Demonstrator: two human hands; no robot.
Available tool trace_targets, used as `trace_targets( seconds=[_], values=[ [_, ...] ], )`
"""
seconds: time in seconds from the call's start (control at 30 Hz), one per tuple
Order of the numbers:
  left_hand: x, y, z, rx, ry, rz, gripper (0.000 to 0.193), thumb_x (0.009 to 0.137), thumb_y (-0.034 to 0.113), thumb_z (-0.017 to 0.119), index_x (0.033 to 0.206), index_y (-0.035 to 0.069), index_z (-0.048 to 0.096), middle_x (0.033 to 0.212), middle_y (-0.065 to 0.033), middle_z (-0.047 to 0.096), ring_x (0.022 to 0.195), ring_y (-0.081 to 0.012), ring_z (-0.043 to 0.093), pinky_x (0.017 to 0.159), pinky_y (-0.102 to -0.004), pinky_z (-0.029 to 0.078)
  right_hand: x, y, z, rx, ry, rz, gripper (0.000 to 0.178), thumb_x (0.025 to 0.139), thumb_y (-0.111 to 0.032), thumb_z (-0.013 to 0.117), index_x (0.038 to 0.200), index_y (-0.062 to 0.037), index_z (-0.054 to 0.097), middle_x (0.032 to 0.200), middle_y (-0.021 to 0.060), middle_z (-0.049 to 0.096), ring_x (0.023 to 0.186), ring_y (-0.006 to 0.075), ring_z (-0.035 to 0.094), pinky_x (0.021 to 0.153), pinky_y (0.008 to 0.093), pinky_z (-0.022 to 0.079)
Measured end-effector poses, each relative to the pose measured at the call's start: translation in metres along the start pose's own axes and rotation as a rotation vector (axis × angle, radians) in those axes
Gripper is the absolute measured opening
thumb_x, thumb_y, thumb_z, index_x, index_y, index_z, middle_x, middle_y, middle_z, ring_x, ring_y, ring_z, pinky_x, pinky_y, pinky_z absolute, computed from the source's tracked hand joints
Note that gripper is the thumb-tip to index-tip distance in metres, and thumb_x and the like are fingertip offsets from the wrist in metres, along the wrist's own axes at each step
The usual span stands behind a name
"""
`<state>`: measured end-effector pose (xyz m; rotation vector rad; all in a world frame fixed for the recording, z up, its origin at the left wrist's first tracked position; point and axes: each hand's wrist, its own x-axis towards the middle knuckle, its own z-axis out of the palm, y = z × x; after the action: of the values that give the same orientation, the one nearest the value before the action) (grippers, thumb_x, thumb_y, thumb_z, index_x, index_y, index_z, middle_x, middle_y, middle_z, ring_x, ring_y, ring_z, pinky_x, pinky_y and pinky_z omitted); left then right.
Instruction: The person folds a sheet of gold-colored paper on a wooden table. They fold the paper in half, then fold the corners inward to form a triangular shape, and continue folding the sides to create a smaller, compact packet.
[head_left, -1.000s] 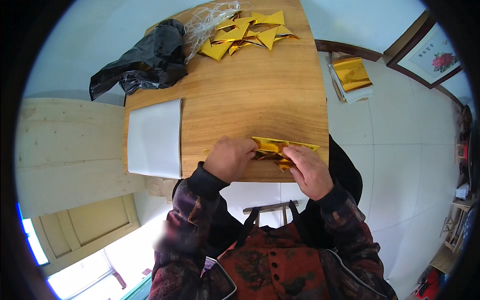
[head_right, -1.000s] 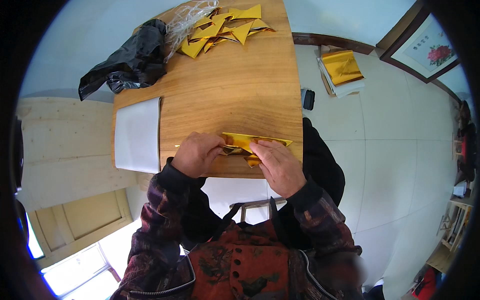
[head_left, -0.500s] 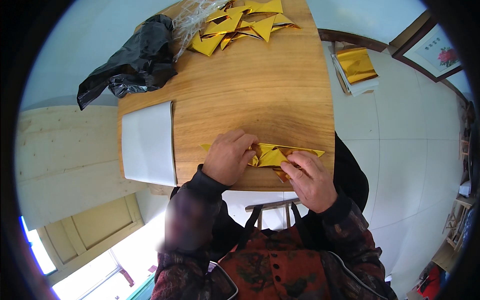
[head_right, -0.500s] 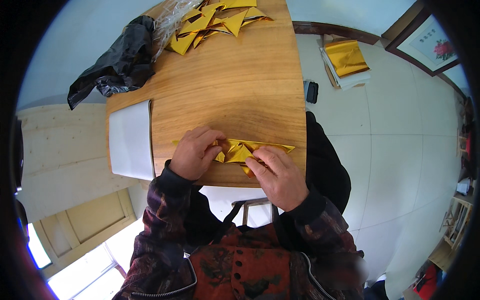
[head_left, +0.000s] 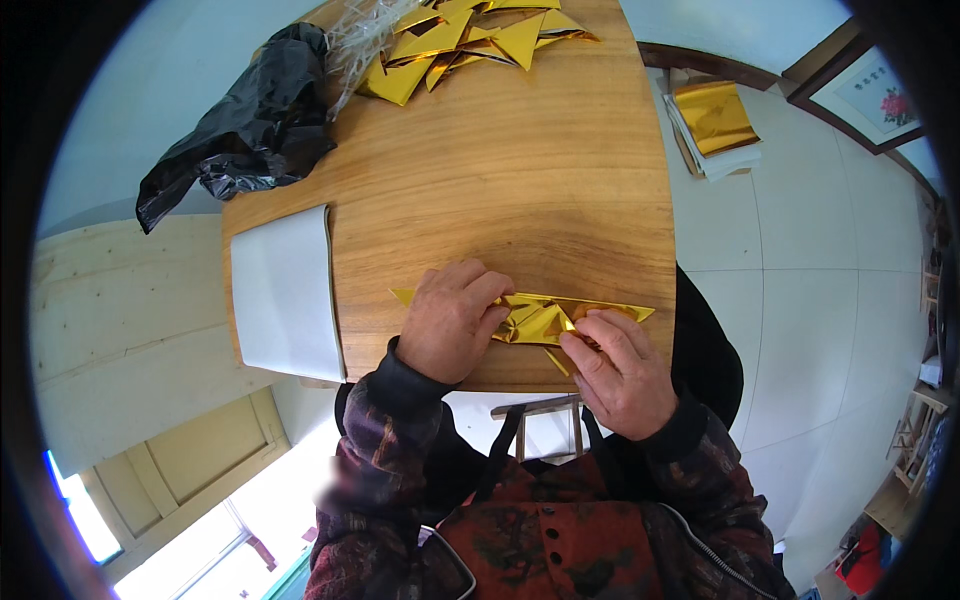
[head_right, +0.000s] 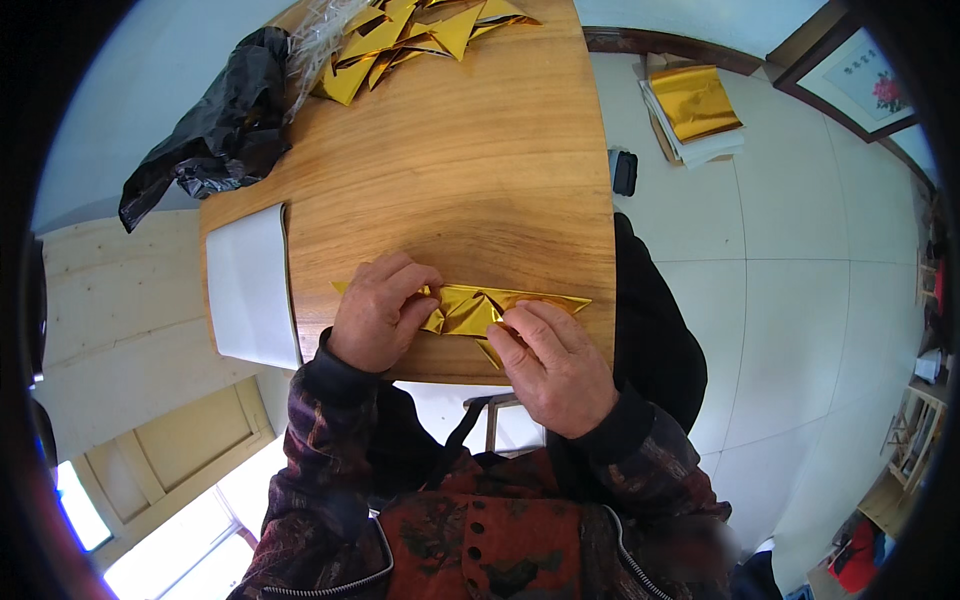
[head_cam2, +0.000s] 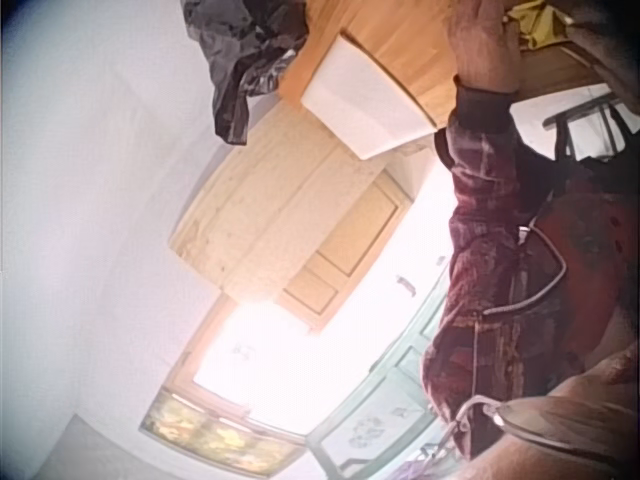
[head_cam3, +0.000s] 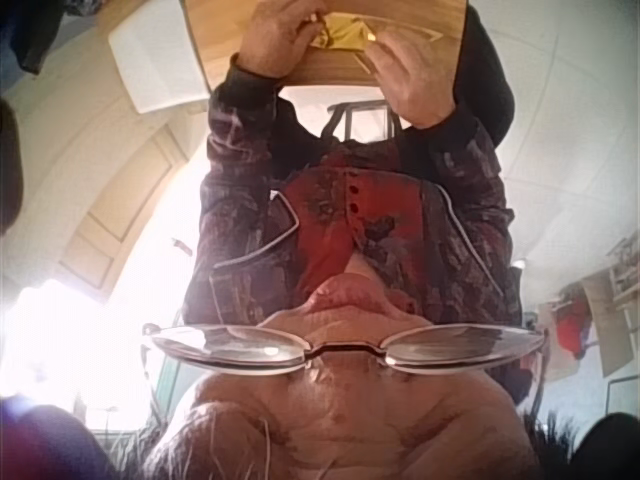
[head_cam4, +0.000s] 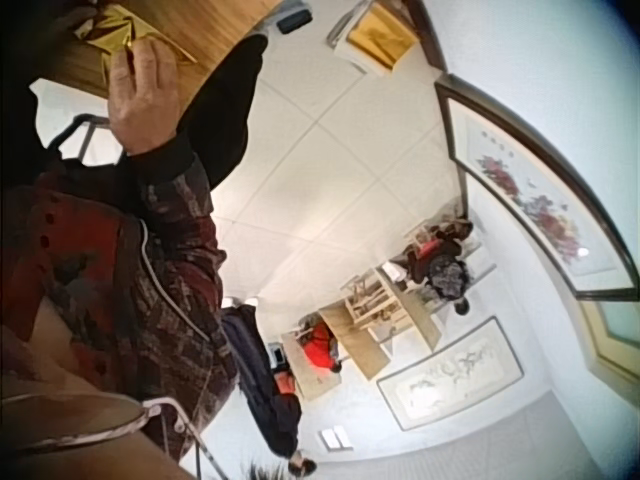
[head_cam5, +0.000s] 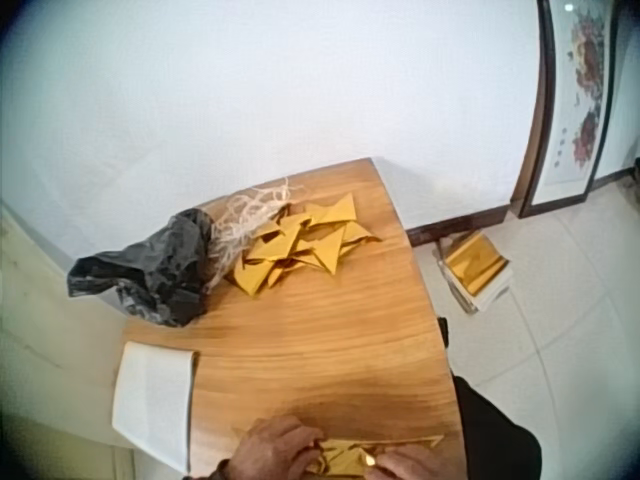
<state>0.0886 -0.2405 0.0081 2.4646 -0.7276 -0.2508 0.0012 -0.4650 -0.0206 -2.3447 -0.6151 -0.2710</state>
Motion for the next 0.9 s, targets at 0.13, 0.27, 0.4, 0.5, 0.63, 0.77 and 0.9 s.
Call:
trace_targets(
  seconds=[0.13,0.27,0.4,0.5,0.63,0.77,0.9],
  values=[
    [0.0017,-0.0003,0.0010,0.000,0.006,-0.001,0.019,0.077,0.005,0.071,0.094,0.007,0.065,0.086,-0.0098,0.060,0.085,-0.0322,0.059,0.075,-0.0404,0.044,0.0008,0.0006,-0.0001,-0.008,-0.004,-0.008,0.030,0.077,-0.005,0.066,0.107,0.0000,0.068,0.111,0.0128,0.059,0.109,0.0302,0.059,0.096,0.0397,0.050],
    [0.0018,-0.0009,0.0011,-0.004,0.003,-0.004,0.019,0.076,0.005,0.071,0.093,0.007,0.064,0.085,-0.0099,0.060,0.084,-0.0322,0.059,0.075,-0.0404,0.044,0.0010,0.0001,-0.0011,-0.009,-0.011,-0.002,0.030,0.078,-0.005,0.066,0.107,0.0000,0.068,0.110,0.0127,0.059,0.109,0.0300,0.059,0.096,0.0394,0.050],
    [0.0026,-0.0015,0.0016,-0.017,0.001,-0.007,0.018,0.076,0.004,0.071,0.093,0.006,0.064,0.084,-0.0099,0.059,0.083,-0.0320,0.059,0.074,-0.0404,0.044,0.0011,-0.0005,-0.0006,-0.020,-0.012,0.005,0.031,0.077,-0.006,0.068,0.107,-0.0006,0.068,0.110,0.0123,0.060,0.109,0.0298,0.059,0.097,0.0387,0.050],
    [0.0027,-0.0013,0.0020,-0.025,0.016,-0.006,0.018,0.076,0.004,0.071,0.092,0.006,0.064,0.083,-0.0099,0.059,0.082,-0.0319,0.058,0.074,-0.0403,0.044,0.0005,0.0002,-0.0009,-0.021,-0.025,0.007,0.035,0.074,-0.009,0.072,0.108,-0.0014,0.068,0.112,0.0122,0.059,0.111,0.0297,0.058,0.098,0.0384,0.049],
    [0.0032,-0.0015,0.0028,-0.030,0.021,-0.004,0.018,0.076,0.003,0.071,0.091,0.005,0.063,0.083,-0.0103,0.059,0.081,-0.0320,0.058,0.072,-0.0402,0.044,-0.0005,0.0005,-0.0028,-0.028,-0.064,0.009,0.048,0.071,-0.015,0.077,0.116,-0.0025,0.065,0.119,0.0126,0.057,0.117,0.0298,0.055,0.102,0.0395,0.047],
    [0.0031,-0.0019,0.0034,-0.045,0.030,-0.001,0.017,0.076,0.003,0.071,0.091,0.005,0.063,0.082,-0.0106,0.058,0.080,-0.0323,0.058,0.071,-0.0407,0.045,0.0003,-0.0008,-0.0042,-0.061,-0.126,0.019,0.066,0.066,-0.026,0.082,0.125,-0.0054,0.061,0.134,0.0109,0.052,0.126,0.0299,0.049,0.105,0.0405,0.043],
    [0.0027,-0.0025,0.0046,-0.046,0.048,0.011,0.017,0.076,0.003,0.071,0.091,0.005,0.063,0.082,-0.0108,0.058,0.079,-0.0325,0.058,0.071,-0.0411,0.045,0.0009,-0.0042,-0.0022,-0.140,-0.212,0.040,0.083,0.062,-0.042,0.082,0.135,-0.0112,0.056,0.149,0.0036,0.044,0.138,0.0300,0.039,0.108,0.0405,0.039]
  ],
)
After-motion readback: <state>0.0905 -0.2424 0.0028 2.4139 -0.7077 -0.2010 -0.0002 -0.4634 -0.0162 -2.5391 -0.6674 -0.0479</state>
